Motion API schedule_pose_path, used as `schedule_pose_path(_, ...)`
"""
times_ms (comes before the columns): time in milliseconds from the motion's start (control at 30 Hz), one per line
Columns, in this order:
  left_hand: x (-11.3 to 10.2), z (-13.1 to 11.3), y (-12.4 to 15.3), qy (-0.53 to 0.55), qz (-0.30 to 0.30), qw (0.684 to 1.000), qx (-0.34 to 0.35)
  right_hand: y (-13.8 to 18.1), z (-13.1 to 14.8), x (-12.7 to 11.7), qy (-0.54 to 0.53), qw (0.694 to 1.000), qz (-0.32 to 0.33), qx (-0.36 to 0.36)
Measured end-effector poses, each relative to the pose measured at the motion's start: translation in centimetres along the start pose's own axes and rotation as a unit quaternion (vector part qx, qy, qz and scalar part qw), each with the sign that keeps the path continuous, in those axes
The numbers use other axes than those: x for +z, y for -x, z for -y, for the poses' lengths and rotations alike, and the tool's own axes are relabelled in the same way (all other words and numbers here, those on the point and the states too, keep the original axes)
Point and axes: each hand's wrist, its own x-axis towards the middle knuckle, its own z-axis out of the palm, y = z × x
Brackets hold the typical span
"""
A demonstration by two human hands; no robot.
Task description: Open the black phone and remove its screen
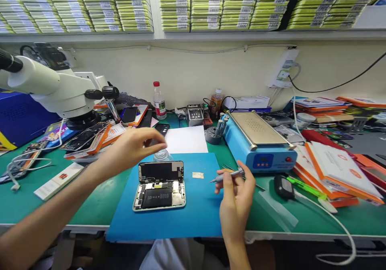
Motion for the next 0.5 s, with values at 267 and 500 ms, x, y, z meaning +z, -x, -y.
schedule_pose_path(267,7.1,-0.8,-11.1,-0.03,0.276,0.957,0.087,0.2,-0.1,-0.5,-0.035,0.996,0.014,0.084)
schedule_pose_path(500,6.2,0.1,-10.7,-0.047,0.24,0.966,0.08,0.2,-0.2,-0.9,-0.042,0.993,0.021,0.106)
